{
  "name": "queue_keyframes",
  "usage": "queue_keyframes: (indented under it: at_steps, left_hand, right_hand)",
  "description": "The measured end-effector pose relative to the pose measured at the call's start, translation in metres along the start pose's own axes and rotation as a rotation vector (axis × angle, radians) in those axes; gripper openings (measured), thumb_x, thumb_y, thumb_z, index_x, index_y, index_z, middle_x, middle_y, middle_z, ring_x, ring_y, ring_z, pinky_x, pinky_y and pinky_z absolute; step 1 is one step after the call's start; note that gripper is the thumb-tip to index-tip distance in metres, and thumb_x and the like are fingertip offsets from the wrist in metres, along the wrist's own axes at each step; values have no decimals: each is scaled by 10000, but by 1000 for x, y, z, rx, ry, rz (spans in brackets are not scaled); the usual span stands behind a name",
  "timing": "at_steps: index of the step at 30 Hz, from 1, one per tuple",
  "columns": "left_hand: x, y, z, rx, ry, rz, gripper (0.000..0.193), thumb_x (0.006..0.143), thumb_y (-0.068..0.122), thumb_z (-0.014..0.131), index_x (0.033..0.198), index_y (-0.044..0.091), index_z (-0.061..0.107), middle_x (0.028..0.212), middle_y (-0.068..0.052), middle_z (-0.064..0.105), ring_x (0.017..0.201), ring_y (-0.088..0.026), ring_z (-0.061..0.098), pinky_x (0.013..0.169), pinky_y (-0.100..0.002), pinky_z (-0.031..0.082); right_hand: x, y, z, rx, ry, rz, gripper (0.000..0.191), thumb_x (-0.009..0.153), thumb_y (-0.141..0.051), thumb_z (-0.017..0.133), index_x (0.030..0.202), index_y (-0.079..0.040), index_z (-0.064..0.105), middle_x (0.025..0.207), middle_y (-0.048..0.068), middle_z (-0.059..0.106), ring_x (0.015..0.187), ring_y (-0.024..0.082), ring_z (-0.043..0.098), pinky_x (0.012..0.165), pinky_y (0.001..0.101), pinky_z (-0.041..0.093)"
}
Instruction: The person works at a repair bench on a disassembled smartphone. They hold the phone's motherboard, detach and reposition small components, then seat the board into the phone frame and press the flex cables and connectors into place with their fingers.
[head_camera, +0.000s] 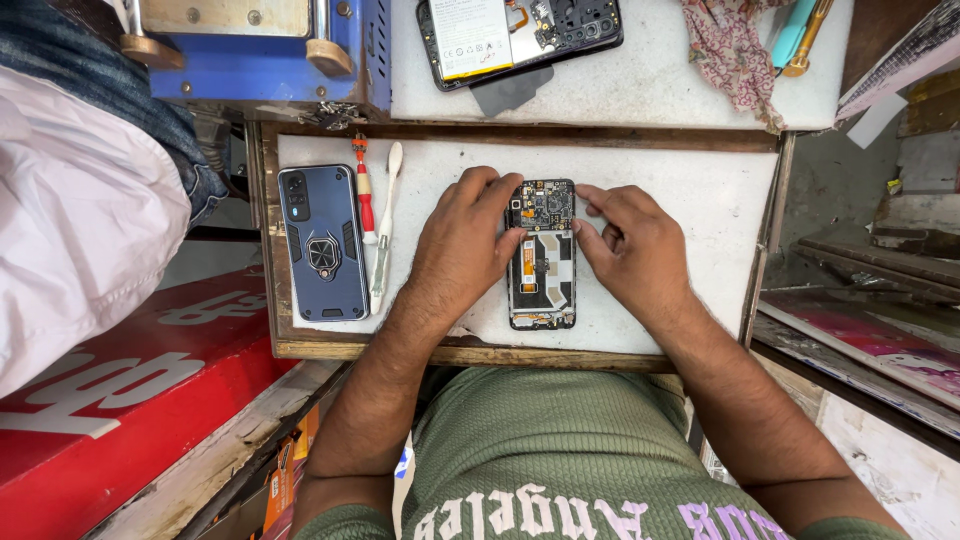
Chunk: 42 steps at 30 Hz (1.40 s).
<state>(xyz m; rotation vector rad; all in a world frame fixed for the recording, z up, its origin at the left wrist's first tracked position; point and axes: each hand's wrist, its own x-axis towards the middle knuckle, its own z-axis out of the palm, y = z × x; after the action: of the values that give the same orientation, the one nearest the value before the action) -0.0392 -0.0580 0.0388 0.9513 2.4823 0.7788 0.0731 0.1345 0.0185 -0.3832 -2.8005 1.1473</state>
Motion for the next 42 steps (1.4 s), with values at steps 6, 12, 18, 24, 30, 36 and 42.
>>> queue_keyframes:
  at_steps: [6, 12, 18, 24, 30, 36, 42]
  left_hand:
    - [-1, 0, 4, -23, 19, -8, 631, 832, 211, 835, 1377, 22, 579, 1303, -169, 547, 1201, -292, 594, 1026, -401, 529]
    - [0, -1, 4, -15, 6, -4, 628, 835, 200, 833, 1381, 22, 579, 1302, -163, 554, 1180, -288, 602, 1025, -396, 530]
    - [2, 0, 2, -1, 13, 16, 625, 819, 192, 836, 1373, 38, 591, 1288, -134, 585, 1165, -281, 617, 1019, -392, 530]
    - [5, -4, -5, -56, 29, 52, 572, 816, 157, 834, 1334, 45, 620, 1237, -129, 634, 1140, -310, 641, 1012, -412, 527]
    - [6, -4, -4, -54, 26, 29, 553, 821, 142, 818, 1329, 44, 622, 1236, -129, 643, 1124, -316, 653, 1003, -407, 532]
    - [-5, -15, 5, -61, 101, 71, 483, 893, 132, 780, 1346, 51, 632, 1318, -142, 653, 1136, -309, 669, 1003, -421, 545]
    - [-25, -19, 19, 40, 134, 96, 427, 908, 19, 696, 1332, 36, 656, 1365, -131, 644, 1121, -268, 672, 965, -379, 587]
  right_hand:
    - [-2, 1, -1, 16, -39, 10, 392, 931, -93, 766, 1317, -78, 701, 1059, 62, 689, 633, 57, 573, 543, 204, 525]
    - [-3, 1, -1, 15, -51, 0, 381, 938, -85, 751, 1315, -67, 696, 1057, 64, 690, 628, 60, 575, 539, 210, 526]
    - [-3, -1, 0, 50, -55, -28, 405, 940, -76, 751, 1339, -87, 685, 1021, 45, 700, 640, 54, 593, 565, 208, 540]
    - [-2, 1, 0, 63, -46, -2, 467, 902, -65, 769, 1351, -76, 642, 1045, 57, 704, 611, 62, 590, 533, 221, 525]
    - [-4, 6, 2, 49, 25, -111, 458, 903, -68, 783, 1336, -64, 634, 1203, 107, 688, 720, 80, 612, 599, 209, 559]
    - [-4, 9, 4, 65, 3, -93, 404, 919, -64, 764, 1305, -68, 642, 1262, 108, 691, 698, 45, 610, 576, 189, 551]
    - [-5, 8, 3, 85, -13, -58, 374, 934, -52, 741, 1297, -78, 654, 1250, 97, 701, 661, 27, 589, 546, 179, 533]
